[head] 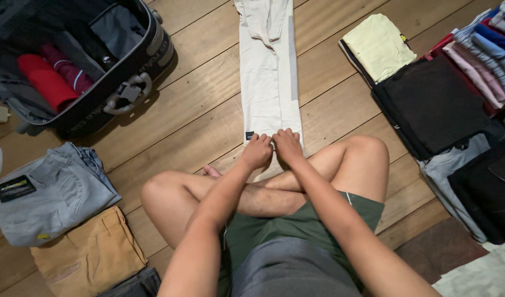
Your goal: The person sits on the floor and folds a pair of black shorts, rolling them into a compact bundle before placing them into an open suitcase. They then unfold a white shirt, fold it neatly, roll it up, and place it into the suitcase as well.
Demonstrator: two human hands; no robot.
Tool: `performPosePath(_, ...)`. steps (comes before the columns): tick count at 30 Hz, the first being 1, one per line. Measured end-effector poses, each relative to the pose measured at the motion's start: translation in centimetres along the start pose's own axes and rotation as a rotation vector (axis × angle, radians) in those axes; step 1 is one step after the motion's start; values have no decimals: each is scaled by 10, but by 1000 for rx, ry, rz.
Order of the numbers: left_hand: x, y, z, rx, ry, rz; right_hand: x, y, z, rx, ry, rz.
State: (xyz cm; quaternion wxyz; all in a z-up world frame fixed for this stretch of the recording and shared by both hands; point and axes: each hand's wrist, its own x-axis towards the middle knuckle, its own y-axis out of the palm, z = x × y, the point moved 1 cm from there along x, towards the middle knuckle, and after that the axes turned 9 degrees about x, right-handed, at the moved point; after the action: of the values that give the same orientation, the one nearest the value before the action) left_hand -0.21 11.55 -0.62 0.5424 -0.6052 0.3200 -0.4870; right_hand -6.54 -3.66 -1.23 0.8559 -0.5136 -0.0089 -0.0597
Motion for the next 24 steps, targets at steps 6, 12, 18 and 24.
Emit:
performPosePath(6,-5,24,0,93,57,67,-8,4,5,-177,-102,86)
performPosePath(12,-7,34,2,102,15,47,-10,11,0,-145,-107,12)
performPosePath(18,-10,40,18,-133,-57,69,-1,10,-3,-139,-45,73)
performPosePath(24,-16,25,27,-303,-274,42,13,-12,0,123,113,128)
